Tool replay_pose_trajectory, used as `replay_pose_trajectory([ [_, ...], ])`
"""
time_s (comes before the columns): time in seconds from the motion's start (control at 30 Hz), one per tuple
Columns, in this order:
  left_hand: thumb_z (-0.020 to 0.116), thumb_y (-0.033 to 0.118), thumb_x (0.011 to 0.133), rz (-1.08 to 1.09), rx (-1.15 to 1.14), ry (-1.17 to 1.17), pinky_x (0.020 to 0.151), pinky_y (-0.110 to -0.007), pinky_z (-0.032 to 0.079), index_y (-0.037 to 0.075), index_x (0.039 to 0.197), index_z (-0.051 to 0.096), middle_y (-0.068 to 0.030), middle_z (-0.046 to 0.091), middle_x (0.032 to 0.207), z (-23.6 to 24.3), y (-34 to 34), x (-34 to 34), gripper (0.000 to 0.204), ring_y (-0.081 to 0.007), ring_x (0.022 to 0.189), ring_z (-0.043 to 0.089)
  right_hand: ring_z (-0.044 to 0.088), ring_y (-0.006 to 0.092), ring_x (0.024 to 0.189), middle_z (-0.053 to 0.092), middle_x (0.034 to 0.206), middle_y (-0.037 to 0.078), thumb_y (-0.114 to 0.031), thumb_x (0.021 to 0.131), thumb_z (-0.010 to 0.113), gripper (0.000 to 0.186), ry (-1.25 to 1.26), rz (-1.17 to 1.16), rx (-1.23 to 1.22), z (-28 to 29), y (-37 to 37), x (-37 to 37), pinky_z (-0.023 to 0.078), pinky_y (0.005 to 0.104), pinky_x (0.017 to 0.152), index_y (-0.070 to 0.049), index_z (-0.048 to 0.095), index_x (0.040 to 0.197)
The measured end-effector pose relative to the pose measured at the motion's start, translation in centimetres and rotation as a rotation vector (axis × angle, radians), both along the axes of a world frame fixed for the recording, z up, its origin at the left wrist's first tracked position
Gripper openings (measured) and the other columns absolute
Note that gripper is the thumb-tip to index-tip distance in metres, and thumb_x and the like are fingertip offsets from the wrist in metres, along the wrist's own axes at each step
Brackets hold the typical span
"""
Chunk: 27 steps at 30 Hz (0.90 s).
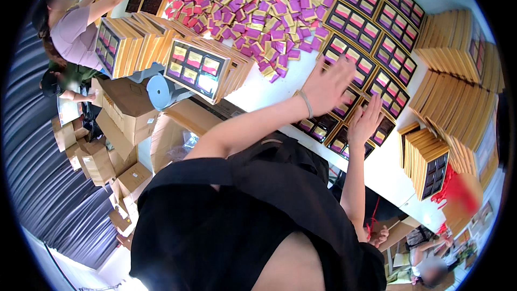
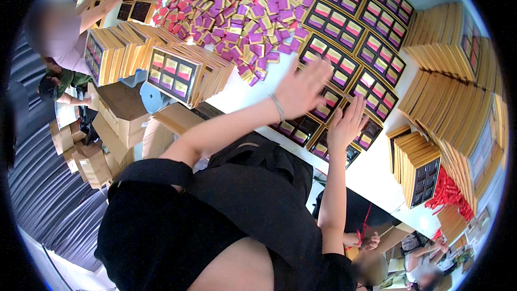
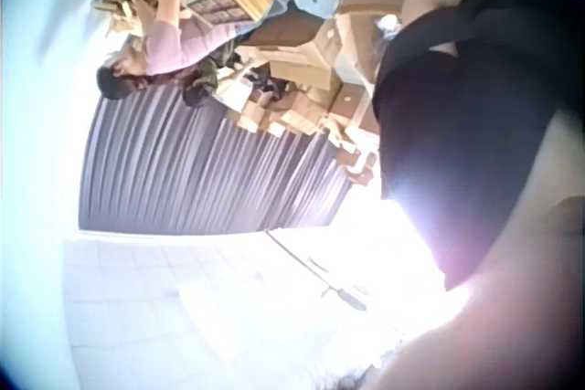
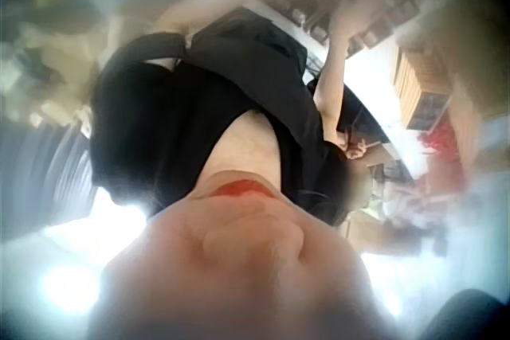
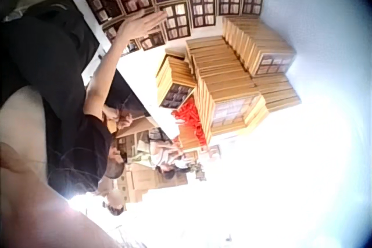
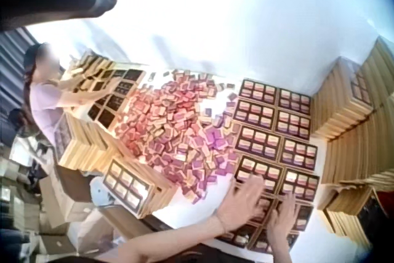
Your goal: The person places small wrapped candies into compartmentalized trays on a table. They repeatedly pick candies from a large pile and arrange them into the tray sections. Other people are visible in the background working with similar trays and boxes.
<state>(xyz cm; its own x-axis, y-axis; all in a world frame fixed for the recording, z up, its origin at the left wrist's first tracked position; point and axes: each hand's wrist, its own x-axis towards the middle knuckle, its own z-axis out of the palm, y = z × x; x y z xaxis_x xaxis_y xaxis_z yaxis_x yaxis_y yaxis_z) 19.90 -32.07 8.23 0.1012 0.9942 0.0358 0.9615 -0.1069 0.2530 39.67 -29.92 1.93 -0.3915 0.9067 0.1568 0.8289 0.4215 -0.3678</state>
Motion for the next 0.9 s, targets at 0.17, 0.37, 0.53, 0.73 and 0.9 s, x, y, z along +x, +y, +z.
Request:
replay_pose_trajectory([
  [0.17, 0.058, 0.014, 0.082, 0.319, -0.362, 0.239, 0.075, -0.042, 0.053, 0.009, 0.092, 0.07, -0.0152, 0.068, 0.092, 7.7, 9.9, -21.3, 0.017, -0.0315, 0.086, 0.066, 0.062, 0.0322, 0.091, 0.064, 0.101, 0.015, -0.002, 0.081, 0.062, 0.018, 0.514, 0.198, -0.06, 2.3, 7.3, -14.0, 0.051, 0.0356, 0.078, -0.002, 0.064, 0.099],
  [0.37, 0.072, 0.017, 0.073, 0.149, -0.347, 0.172, 0.087, -0.04, 0.049, 0.009, 0.104, 0.066, -0.0144, 0.066, 0.101, -5.6, 12.7, -32.7, 0.032, -0.0277, 0.097, 0.063, 0.063, 0.0333, 0.087, 0.065, 0.091, 0.018, -0.009, 0.081, 0.056, 0.018, 0.201, 0.381, -0.117, -1.7, 15.1, -33.8, 0.05, 0.0424, 0.076, -0.001, 0.061, 0.096],
  [0.53, 0.072, 0.018, 0.075, 0.323, -0.041, 0.356, 0.082, -0.042, 0.051, 0.012, 0.107, 0.06, -0.0126, 0.067, 0.092, -9.7, 12.5, -32.6, 0.035, -0.0302, 0.093, 0.064, 0.066, 0.0331, 0.089, 0.067, 0.089, 0.021, -0.018, 0.08, 0.063, 0.027, -0.058, 0.265, -0.301, -3.5, 16.3, -38.5, 0.051, 0.0409, 0.078, 0.001, 0.061, 0.099],
  [0.73, 0.074, 0.02, 0.079, 0.487, -0.351, -0.364, 0.058, -0.032, 0.051, 0.008, 0.087, 0.064, -0.0048, 0.067, 0.08, -5.8, 14.0, -34.3, 0.018, -0.0195, 0.072, 0.065, 0.067, 0.0255, 0.083, 0.068, 0.094, 0.016, -0.015, 0.082, 0.069, 0.03, 1.027, 0.059, -0.929, -4.3, 17.8, -34.6, 0.054, 0.0373, 0.071, -0.008, 0.064, 0.11],
  [0.9, 0.071, 0.017, 0.084, 0.483, -0.509, -0.999, 0.062, -0.023, 0.056, 0.008, 0.103, 0.066, -0.0009, 0.067, 0.087, 0.7, 13.6, -28.6, 0.022, -0.0091, 0.071, 0.063, 0.066, 0.0253, 0.089, 0.064, 0.099, 0.019, -0.001, 0.089, 0.058, 0.026, 1.484, 0.026, -1.242, 1.1, 16.0, -27.4, 0.058, 0.0359, 0.082, 0.009, 0.056, 0.112],
])
